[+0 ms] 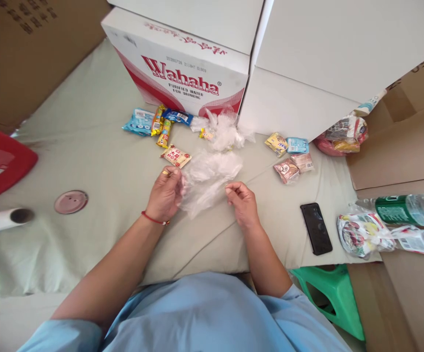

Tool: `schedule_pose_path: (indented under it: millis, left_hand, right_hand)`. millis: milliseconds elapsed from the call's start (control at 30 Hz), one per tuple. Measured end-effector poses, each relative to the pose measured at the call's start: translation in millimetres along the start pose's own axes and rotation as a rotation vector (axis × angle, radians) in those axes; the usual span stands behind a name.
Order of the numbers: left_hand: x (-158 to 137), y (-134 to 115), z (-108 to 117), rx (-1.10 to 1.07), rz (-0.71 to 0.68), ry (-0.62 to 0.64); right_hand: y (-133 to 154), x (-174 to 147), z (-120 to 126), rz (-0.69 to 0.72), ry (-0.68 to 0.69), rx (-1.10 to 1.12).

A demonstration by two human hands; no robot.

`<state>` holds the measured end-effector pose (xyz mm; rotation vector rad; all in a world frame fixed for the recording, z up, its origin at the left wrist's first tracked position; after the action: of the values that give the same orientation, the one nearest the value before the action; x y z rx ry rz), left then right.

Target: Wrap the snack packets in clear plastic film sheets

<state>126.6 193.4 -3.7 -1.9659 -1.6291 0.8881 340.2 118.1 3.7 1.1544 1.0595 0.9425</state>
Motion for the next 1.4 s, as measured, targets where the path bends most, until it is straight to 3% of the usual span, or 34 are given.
schedule_pose_path:
  millis: [133, 267, 367, 500, 600, 700, 933, 1100, 1267, 1400]
  left_hand:
    - [9.0, -18.7, 17.9, -0.023, -0.098, -0.115]
    - [1.4, -16.2, 11.1, -0.091, -0.055, -0.088]
    - [-11.5, 0.9, -7.6, -0.155, 0.084, 0.02]
    - [-18.5, 10.2, -18.6, -0.211, 0.168, 0.1]
    - [-4.7, -7.3, -1.7, -0.25, 0.024, 0.012]
    - [10.1, -27.9, 20.2, -0.269, -0.143, -0.091]
    - [23.6, -34.9, 43.2, -0.241, -0.205, -0.18]
    - [23.7, -41.2, 38.2, -0.211, -0.218, -0.119]
    - [21.5, -51.3, 29.9, -0.105, -0.191, -0.029]
    - [14.9, -74.0, 47.1, 0.105, -0.297, -0.155]
  right_hand:
    - [3.8, 4.1, 11.0, -0.047, -0.028, 0.193]
    - [4.3, 1.1, -2.7, 0.013, 0.029, 0.093]
    - [-2.5, -7.1, -30.4, 0.03, 0.18, 0.016]
    - [-17.3, -20.5, -55.8, -0.107, 0.407, -0.008]
    - [-13.4, -20.0, -46.9, -0.126, 0.424, -0.021]
    - [-3.5, -12.0, -27.5, -0.084, 0.351, -0.023]
    - [9.7, -0.8, 0.8, 0.019, 0.128, 0.031]
    - [-0.2, -3.4, -10.7, -0.093, 0.203, 0.101]
    - [-9.8, -14.1, -29.3, -0.21, 0.425, -0.01]
    - [-6.8, -14.1, -33.4, -0.147, 0.426, -0.1]
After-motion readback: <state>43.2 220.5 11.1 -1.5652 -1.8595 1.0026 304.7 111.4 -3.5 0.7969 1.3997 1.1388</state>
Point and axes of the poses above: each hand's wrist, its own x-axis towards the middle knuckle, its own z-axis out of the back of the hand, y = z × x, the point moved 9 cm from there along x, towards the middle knuckle, and after that the axes turned 15 degrees about -x, right-handed, at the moved point
